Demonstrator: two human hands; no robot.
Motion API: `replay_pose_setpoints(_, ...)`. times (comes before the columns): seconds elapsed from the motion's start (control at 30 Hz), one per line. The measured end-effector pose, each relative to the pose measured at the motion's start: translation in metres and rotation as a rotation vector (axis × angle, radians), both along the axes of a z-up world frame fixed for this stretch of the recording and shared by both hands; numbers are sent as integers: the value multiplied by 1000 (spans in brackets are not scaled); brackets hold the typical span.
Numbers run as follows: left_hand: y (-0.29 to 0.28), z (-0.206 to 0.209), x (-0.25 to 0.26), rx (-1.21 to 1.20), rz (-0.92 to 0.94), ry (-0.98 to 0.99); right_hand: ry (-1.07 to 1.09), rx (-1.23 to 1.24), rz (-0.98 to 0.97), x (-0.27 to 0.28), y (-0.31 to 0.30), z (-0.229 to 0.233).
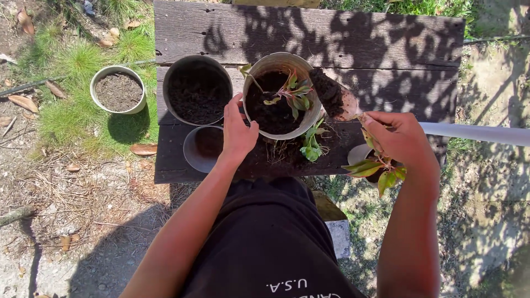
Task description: Potting small plants into several containers with soil using a hand trowel on an outdoor wooden table.
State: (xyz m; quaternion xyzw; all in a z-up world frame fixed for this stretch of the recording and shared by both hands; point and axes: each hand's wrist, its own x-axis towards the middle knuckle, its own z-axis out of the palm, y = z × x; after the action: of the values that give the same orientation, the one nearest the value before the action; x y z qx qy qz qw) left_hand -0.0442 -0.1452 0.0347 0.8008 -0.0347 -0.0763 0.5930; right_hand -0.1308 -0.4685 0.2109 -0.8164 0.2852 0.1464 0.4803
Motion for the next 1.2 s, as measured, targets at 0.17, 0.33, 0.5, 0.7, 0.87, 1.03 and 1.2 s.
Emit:
replay_pose_setpoints(0.17, 0, 2, 5, 105, -11, -30, 0, -22, 73, 25, -13, -2)
replay_pose_setpoints(0.33, 1, 20, 13, 122, -3, 7, 23, -14, 78, 40, -28, -6)
replay_pose_setpoints(0.5, 5, 16, 23, 154, -27, -68, 62, -81, 116, 49, -37, -9)
replay_pose_setpoints(0.7, -1, 39, 30, 194, -37, -12, 82, -111, 127, 54, -49, -22)
replay_pose_setpoints(0.87, -2, 38, 21, 188, -19, -78, 90, -84, 124, 61, -49, -27)
replay_pose_setpoints(1.03, -13, 59, 20, 332, -23, -241, 55, -62, 139, 69, -56, -39)
replay_pose_setpoints(1.2, -17, 46, 18, 343, -124, -297, -18, -126, 253, 89, -53, -41)
